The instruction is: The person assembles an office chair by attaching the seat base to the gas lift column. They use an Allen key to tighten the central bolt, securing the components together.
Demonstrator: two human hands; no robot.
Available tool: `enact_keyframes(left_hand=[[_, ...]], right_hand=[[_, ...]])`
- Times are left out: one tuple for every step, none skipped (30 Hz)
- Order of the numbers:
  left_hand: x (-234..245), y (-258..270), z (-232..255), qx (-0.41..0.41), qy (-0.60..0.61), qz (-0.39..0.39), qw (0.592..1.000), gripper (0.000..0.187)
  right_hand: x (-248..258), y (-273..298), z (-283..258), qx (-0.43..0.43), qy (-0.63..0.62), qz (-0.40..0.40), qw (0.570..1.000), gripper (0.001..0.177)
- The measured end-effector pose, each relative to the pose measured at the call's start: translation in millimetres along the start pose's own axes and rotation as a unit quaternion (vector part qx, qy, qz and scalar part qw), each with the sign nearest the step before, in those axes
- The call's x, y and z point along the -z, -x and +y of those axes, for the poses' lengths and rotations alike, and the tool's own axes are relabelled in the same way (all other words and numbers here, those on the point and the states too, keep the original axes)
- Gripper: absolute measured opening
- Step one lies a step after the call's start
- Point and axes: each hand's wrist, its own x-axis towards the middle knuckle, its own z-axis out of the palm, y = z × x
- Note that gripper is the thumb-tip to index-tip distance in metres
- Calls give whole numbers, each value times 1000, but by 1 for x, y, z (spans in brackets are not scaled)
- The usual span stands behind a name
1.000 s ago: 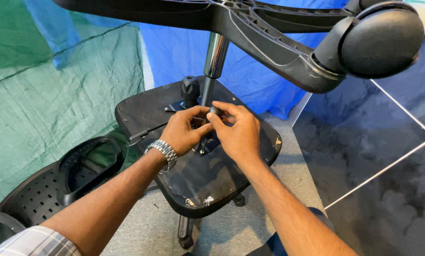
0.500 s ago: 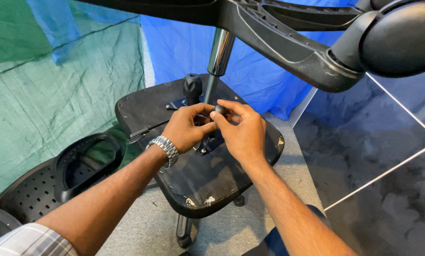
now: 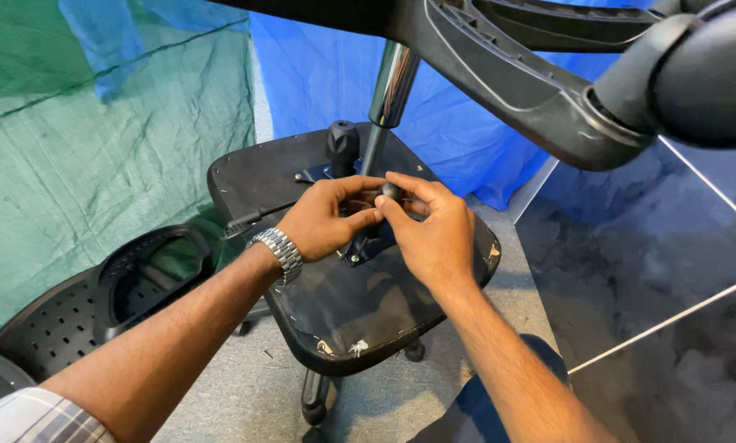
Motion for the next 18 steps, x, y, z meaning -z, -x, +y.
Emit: enact_keyframes(left_hand=[[1,0,0,10,-20,5,1000,43],[2,-1,1,19,-39,11,999,43],[2,0,0,31,-57,15,998,43],[3,1,0,47,-68,19,996,42],[4,0,0,60,-78,23,995,42],[6,-2,-1,74,-89,26,993,41],[6,-2,-4,71,-84,28,994,41],[7,-2,-6,67,-79,30,994,41],[8,-3,-9,63,-74,32,995,41],[8,-3,-11,57,-77,38,995,40],[8,-4,-13,50,-80,44,995,39],[8,-5,-15,44,-83,50,994,38],[8,-7,-16,39,-82,50,995,38],[8,-8,-18,34,-81,51,995,38],[7,-8,-20,31,-79,52,995,38],[7,-9,-22,31,-77,50,995,38],[7,-9,-23,31,-76,48,995,38],[7,-10,-24,32,-74,46,996,37]], right_hand=[[-1,-1,-1,-7,6,1,1000,37],[-2,-3,-1,-14,11,2,1000,39],[-2,-2,-2,-24,18,2,1000,41],[-3,-2,-2,-29,18,-2,999,39],[-5,-3,-3,-33,18,-5,999,36],[-7,-4,-3,-38,19,-8,999,33],[-7,-5,-2,-33,20,-9,999,33],[-8,-8,0,-28,20,-10,999,33],[-9,-10,1,-23,20,-11,999,33],[-11,-12,2,-18,16,-11,1000,33],[-12,-14,3,-12,13,-11,1000,32],[-13,-15,4,-7,9,-11,1000,32],[-13,-17,4,-11,8,-12,1000,32],[-13,-19,5,-16,7,-14,1000,32],[-13,-20,7,-22,8,-17,1000,31],[-13,-20,9,-18,1,-13,1000,31],[-14,-20,10,-14,-5,-10,1000,32],[-15,-20,11,-9,-11,-7,1000,32]])
